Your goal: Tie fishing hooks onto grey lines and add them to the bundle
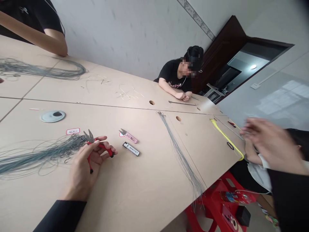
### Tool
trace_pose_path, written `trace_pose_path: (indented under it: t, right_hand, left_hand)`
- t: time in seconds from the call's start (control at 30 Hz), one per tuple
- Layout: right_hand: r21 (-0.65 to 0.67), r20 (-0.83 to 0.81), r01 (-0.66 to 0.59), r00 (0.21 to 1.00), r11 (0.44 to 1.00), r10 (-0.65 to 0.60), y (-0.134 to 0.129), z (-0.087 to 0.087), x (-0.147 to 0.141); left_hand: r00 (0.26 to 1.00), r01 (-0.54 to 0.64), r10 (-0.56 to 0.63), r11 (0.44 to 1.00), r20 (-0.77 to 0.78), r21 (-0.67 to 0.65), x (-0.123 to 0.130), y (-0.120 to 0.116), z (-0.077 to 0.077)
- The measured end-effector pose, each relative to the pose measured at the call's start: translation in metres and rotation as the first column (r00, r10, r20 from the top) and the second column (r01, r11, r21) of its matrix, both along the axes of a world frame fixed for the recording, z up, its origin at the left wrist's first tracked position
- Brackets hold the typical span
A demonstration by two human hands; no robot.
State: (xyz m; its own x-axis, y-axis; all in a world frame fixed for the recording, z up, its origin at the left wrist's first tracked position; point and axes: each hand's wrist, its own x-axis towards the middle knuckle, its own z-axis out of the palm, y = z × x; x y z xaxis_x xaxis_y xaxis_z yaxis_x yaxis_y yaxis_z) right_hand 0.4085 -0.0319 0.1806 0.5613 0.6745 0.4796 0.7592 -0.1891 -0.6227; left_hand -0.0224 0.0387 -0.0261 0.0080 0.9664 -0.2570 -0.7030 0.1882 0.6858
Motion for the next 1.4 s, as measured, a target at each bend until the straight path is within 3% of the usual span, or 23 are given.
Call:
trace_pose_path:
  t: [0.13,0.2,0.27,0.4,0.57,0.7,0.87,0.97,1.07,1.13,1.23,1.33,1.4]
  right_hand:
    - [-0.360,-0.133,-0.101,0.990,0.928,0.056,0.101,-0.084,-0.001]
    - [-0.459,-0.138,-0.132,0.988,0.878,0.077,0.144,-0.122,-0.010]
    - [-0.516,-0.118,-0.144,0.988,0.844,0.096,0.180,-0.149,-0.022]
    - [-0.575,-0.048,-0.122,0.992,0.809,0.116,0.231,-0.175,-0.042]
    - [-0.616,0.021,-0.078,0.993,0.784,0.116,0.262,-0.188,-0.050]
    - [-0.613,0.068,-0.047,0.991,0.789,0.112,0.266,-0.191,-0.044]
    - [-0.587,0.099,-0.055,0.985,0.808,0.139,0.257,-0.180,-0.040]
    - [-0.568,0.072,-0.143,0.972,0.810,0.222,0.249,-0.171,-0.058]
    - [-0.517,0.032,-0.296,0.931,0.803,0.364,0.239,-0.166,-0.097]
    - [-0.521,-0.031,-0.449,0.860,0.726,0.510,0.225,-0.164,-0.132]
    - [-0.592,-0.164,-0.653,0.672,0.473,0.722,0.188,-0.165,-0.185]
    - [-0.664,-0.177,-0.688,0.524,0.292,0.833,0.149,-0.171,-0.219]
    - [-0.708,-0.149,-0.665,0.469,0.237,0.871,0.132,-0.176,-0.227]
  left_hand:
    - [1.000,0.001,-0.002,1.000,-0.013,-0.027,-0.001,-0.001,0.000]
    - [0.999,0.003,-0.005,0.999,-0.040,-0.045,-0.002,-0.002,-0.001]
    - [0.998,0.004,-0.008,0.998,-0.057,-0.069,-0.003,-0.002,-0.004]
    - [0.996,-0.010,-0.001,0.993,-0.090,-0.122,-0.005,-0.002,-0.010]
    - [0.997,-0.007,-0.010,0.980,-0.083,-0.198,-0.005,-0.004,-0.009]
    - [0.997,0.003,-0.020,0.976,-0.072,-0.219,-0.005,-0.004,-0.006]
    - [0.997,-0.011,0.000,0.989,-0.072,-0.147,-0.004,-0.004,-0.008]
    - [0.994,0.042,-0.048,0.997,-0.099,-0.065,-0.001,-0.013,-0.007]
    - [0.972,0.191,-0.186,0.981,-0.143,0.020,0.004,-0.018,-0.004]
    - [0.938,0.306,-0.288,0.950,-0.194,0.066,0.006,-0.018,-0.003]
    - [0.887,0.422,-0.381,0.898,-0.261,0.125,0.007,-0.017,0.000]
    - [0.883,0.447,-0.402,0.878,-0.244,0.171,0.007,-0.017,0.002]
    - [0.895,0.439,-0.410,0.880,-0.179,0.182,0.006,-0.016,0.002]
